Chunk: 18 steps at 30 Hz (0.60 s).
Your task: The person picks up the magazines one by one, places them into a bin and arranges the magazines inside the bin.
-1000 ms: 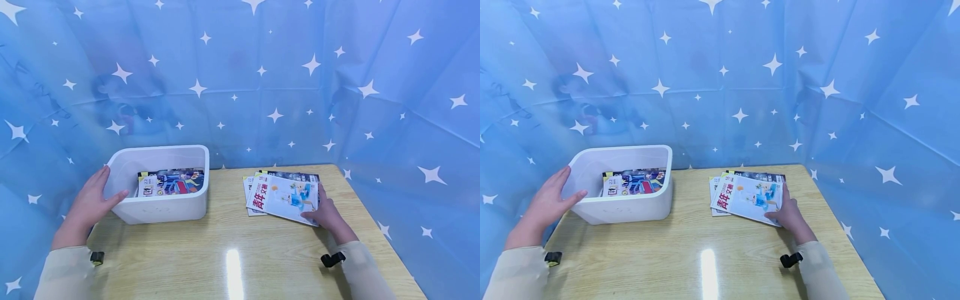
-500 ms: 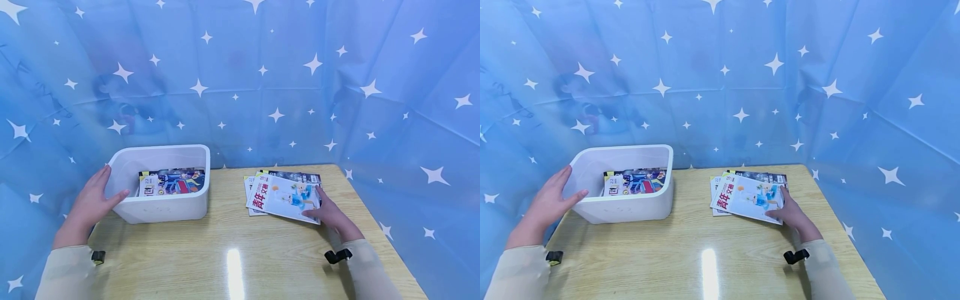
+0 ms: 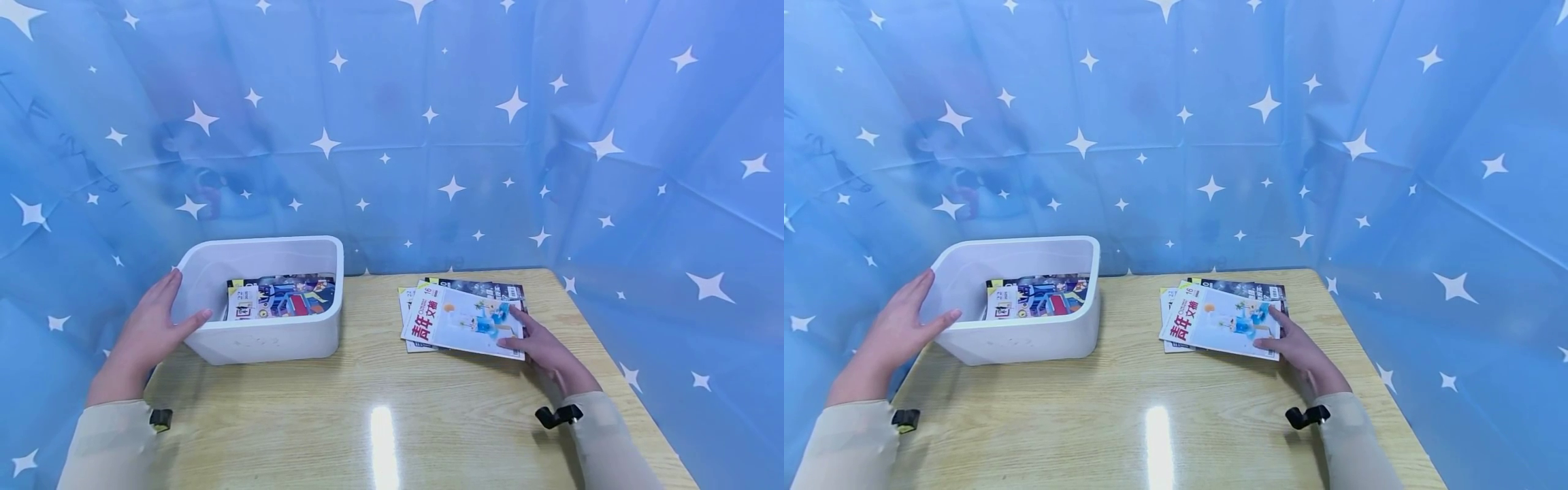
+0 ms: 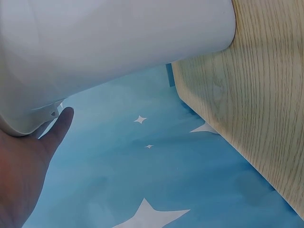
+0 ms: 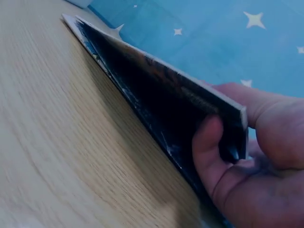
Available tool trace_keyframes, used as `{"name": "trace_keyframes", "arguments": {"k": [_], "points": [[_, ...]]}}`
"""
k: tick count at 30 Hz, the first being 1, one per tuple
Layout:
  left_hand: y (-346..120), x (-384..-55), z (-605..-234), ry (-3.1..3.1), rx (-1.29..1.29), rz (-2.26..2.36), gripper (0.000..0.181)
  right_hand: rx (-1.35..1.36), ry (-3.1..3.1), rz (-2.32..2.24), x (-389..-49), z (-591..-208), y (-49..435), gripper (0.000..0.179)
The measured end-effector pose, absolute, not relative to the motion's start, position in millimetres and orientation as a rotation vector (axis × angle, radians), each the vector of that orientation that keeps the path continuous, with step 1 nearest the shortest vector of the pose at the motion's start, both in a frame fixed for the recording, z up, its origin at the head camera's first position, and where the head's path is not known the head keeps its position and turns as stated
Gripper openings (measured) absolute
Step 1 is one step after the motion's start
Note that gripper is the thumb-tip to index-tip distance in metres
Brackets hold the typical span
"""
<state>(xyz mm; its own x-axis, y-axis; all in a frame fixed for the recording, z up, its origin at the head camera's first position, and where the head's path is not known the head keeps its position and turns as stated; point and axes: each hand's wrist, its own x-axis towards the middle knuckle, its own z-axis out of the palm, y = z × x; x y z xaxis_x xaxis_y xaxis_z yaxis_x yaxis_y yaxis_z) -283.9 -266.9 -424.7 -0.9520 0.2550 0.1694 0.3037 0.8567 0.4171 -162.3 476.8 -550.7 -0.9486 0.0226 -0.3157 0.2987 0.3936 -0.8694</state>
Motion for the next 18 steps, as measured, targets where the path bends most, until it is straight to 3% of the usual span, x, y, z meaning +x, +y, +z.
{"name": "trace_keyframes", "arguments": {"k": [10, 18], "points": [[-267.9, -283.2, -424.2, -2.912, -0.456, -0.69, 0.107, 0.32, 2.144, -1.81, -162.7, -549.2, 474.0, 0.107], [-267.2, -284.3, -424.9, -2.916, -0.444, -0.678, 0.108, 0.358, 2.223, -1.693, -160.4, -553.9, 474.7, 0.116]]}}
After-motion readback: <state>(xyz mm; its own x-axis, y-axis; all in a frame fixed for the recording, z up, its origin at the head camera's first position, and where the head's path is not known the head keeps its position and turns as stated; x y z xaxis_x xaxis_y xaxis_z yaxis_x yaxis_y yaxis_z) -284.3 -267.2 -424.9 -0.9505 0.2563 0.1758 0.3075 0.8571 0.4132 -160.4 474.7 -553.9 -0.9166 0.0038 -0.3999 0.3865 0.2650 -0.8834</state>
